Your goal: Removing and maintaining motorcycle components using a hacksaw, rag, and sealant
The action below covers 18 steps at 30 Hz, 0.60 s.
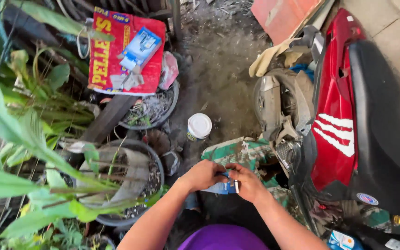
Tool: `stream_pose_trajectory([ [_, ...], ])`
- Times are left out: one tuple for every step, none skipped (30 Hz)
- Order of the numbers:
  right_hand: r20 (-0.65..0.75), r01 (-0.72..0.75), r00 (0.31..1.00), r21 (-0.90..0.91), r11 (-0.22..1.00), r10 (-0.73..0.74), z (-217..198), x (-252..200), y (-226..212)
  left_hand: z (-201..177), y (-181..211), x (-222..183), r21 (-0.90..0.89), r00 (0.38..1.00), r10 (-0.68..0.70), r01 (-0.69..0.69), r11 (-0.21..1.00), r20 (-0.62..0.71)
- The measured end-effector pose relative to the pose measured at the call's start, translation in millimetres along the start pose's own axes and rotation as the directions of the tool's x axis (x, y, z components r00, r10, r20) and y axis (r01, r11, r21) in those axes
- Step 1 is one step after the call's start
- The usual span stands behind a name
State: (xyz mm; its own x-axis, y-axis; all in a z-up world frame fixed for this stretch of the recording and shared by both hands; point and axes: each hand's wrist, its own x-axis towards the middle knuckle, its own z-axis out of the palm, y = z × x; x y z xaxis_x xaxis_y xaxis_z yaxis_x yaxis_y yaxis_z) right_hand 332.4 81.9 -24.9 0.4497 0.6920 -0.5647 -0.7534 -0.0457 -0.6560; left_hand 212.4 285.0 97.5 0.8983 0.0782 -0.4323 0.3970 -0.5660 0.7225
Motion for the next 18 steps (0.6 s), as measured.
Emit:
stream_pose_trajectory([
  [0.036,-0.013,0.999,0.057,0.998,0.011,-3,13,-12,-16,2,14,-0.059,1.0,0.022,-0.021,0.998,0.019],
  [0.026,-0.01,1.0,0.062,0.998,0.008,-2,31,-24,-34,2,32,-0.058,0.999,0.028,-0.026,0.998,0.029],
  [0.025,0.007,1.0,0.055,0.998,-0.008,-2,50,-36,-51,2,51,-0.055,0.999,0.036,-0.034,0.998,0.035],
  [0.028,0.015,0.999,0.044,0.999,-0.016,-2,67,-47,-66,1,69,-0.058,0.999,0.038,-0.036,0.998,0.039],
  [0.02,0.01,1.0,0.046,0.999,-0.011,4,80,-64,-77,-3,85,-0.063,0.998,0.037,-0.034,0.997,0.047],
  [0.033,0.011,0.999,0.015,1.0,-0.011,11,101,-86,-94,-8,106,-0.047,0.999,0.012,-0.011,0.999,0.03],
  [0.046,0.012,0.999,-0.017,1.0,-0.011,17,123,-108,-110,-11,128,-0.03,1.0,-0.012,0.013,0.999,0.012],
  [0.05,0.01,0.999,-0.015,1.0,-0.01,21,147,-127,-121,-23,157,-0.028,1.0,-0.017,0.017,0.999,0.01],
  [0.059,0.026,0.998,-0.03,0.999,-0.024,24,172,-147,-133,-34,188,-0.01,1.0,-0.025,0.025,1.0,0.005],
  [0.062,0.036,0.998,-0.044,0.998,-0.033,25,194,-168,-142,-42,218,0.003,0.999,-0.035,0.035,0.999,0.007],
  [0.06,0.028,0.998,-0.043,0.999,-0.025,9,219,-172,-157,-37,237,-0.001,0.999,-0.041,0.041,0.999,0.012],
  [0.058,0.005,0.998,0.022,1.0,-0.006,-6,254,-187,-181,-29,266,-0.049,1.0,-0.003,0.003,0.999,0.001],
  [0.057,-0.017,0.998,0.087,0.996,0.012,-20,289,-202,-204,-21,294,-0.096,0.999,0.035,-0.036,0.995,-0.011],
  [0.05,-0.03,0.998,0.079,0.996,0.026,-31,309,-228,-220,-11,322,-0.113,0.999,0.031,-0.032,0.993,-0.009],
  [0.079,-0.062,0.995,0.086,0.994,0.055,-41,328,-254,-236,-2,348,-0.126,0.999,0.03,-0.032,0.991,-0.016],
  [0.114,-0.081,0.991,0.097,0.992,0.069,-41,360,-282,-265,2,378,-0.126,0.999,0.035,-0.038,0.991,-0.027],
  [0.112,-0.08,0.991,0.094,0.992,0.069,-42,385,-313,-281,2,410,-0.129,0.999,0.037,-0.041,0.991,-0.028],
  [0.106,-0.088,0.991,0.052,0.995,0.082,-45,400,-335,-287,4,435,-0.087,1.0,0.006,-0.008,0.996,-0.026],
])
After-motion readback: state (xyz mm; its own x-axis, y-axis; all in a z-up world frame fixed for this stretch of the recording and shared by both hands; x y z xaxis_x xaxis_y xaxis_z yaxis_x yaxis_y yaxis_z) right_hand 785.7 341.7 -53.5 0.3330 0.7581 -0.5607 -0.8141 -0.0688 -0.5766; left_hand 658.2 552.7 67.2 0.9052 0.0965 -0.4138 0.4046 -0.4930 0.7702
